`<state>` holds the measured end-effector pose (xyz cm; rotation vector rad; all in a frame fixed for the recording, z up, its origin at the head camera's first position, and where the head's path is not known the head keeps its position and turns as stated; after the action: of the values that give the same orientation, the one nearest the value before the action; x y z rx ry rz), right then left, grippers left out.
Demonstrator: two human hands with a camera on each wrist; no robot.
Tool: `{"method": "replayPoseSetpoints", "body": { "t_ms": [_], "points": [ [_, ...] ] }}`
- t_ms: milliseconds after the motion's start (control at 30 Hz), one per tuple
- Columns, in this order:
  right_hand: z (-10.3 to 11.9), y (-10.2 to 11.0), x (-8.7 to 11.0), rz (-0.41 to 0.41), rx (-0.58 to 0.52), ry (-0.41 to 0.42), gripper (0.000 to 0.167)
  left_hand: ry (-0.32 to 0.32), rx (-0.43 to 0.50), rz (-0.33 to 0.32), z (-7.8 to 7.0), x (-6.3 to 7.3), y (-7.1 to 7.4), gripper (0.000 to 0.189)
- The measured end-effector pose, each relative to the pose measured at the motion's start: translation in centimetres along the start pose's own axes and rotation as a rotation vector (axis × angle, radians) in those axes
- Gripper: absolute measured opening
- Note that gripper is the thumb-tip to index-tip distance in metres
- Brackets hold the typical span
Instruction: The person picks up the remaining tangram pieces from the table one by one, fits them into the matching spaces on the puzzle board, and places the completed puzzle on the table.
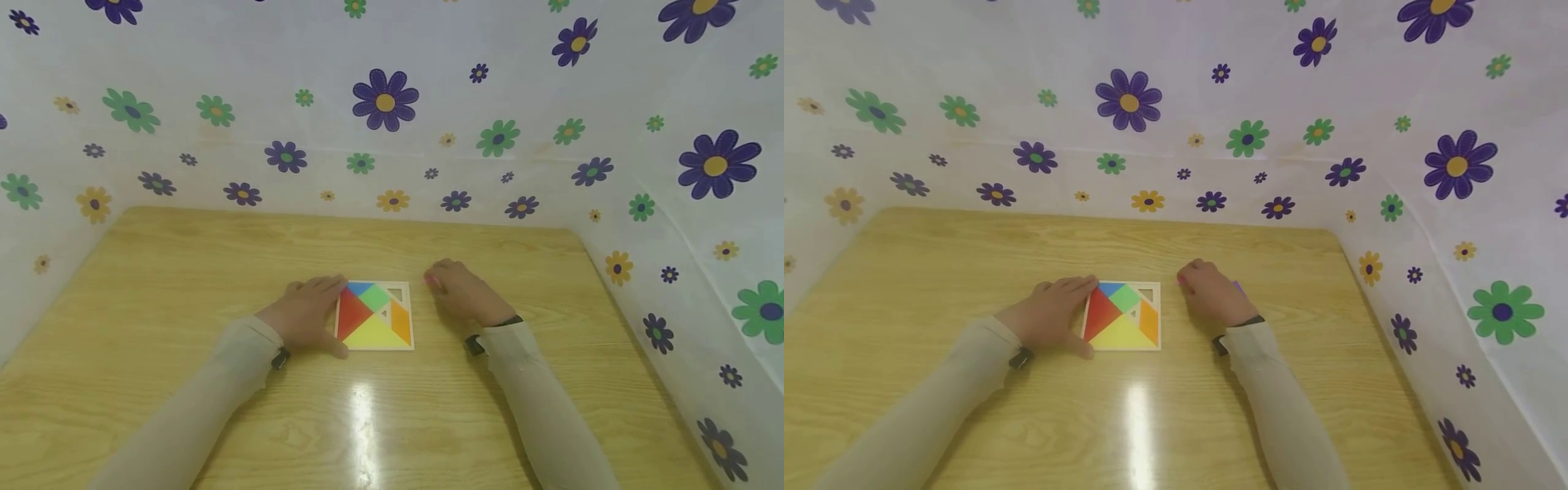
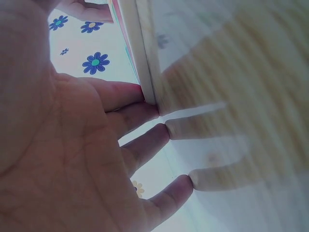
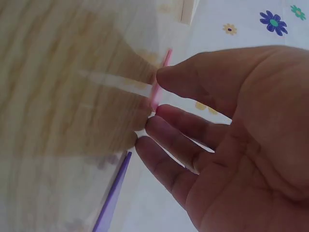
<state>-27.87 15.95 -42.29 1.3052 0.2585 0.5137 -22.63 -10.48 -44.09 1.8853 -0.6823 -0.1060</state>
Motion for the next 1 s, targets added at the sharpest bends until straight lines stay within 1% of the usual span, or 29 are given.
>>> {"method": "replayPoseSetpoints", "body": {
  "t_ms": [100,200,267,433,633,800,1000],
  "points": [
    [-0.14,0.04,0.09,0.009,0.037,-0.040,0.026,0.003,0.005,0.005,-0.04,0.06,0.11,0.129],
    [-0.06,0.10,0.05,0.001,0.070,-0.044,0.019,0.004,0.006,0.007,-0.01,0.05,0.10,0.129],
    [-0.04,0.10,0.03,-0.003,0.079,-0.044,0.019,0.004,0.003,0.008,0.04,0.02,0.04,0.129],
    [-0.24,0.01,0.20,0.012,0.048,-0.082,0.020,0.004,0.007,0.008,0.10,-0.07,-0.11,0.130],
    [-0.43,0.04,0.42,0.011,0.032,-0.104,0.024,-0.010,0.002,0.002,0.03,-0.15,-0.12,0.130],
    [-0.51,-0.12,0.48,0.054,0.007,-0.153,0.034,-0.010,0.002,-0.002,0.22,-0.27,-0.23,0.130],
    [-0.74,-0.27,0.80,0.116,-0.061,-0.230,0.031,-0.009,0.002,-0.003,0.32,-0.30,-0.29,0.131]
  ]
}}
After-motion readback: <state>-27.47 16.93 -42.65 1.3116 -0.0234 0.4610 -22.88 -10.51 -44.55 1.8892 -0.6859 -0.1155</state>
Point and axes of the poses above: each hand's wrist, its own x-axis away from the middle knuckle, its own y-axis out of the back of the hand, z = x × y, the point moved 6 cm from there along -x, towards the middle knuckle, and after that the axes turned 6 degrees about x, right-handed, at the moved point
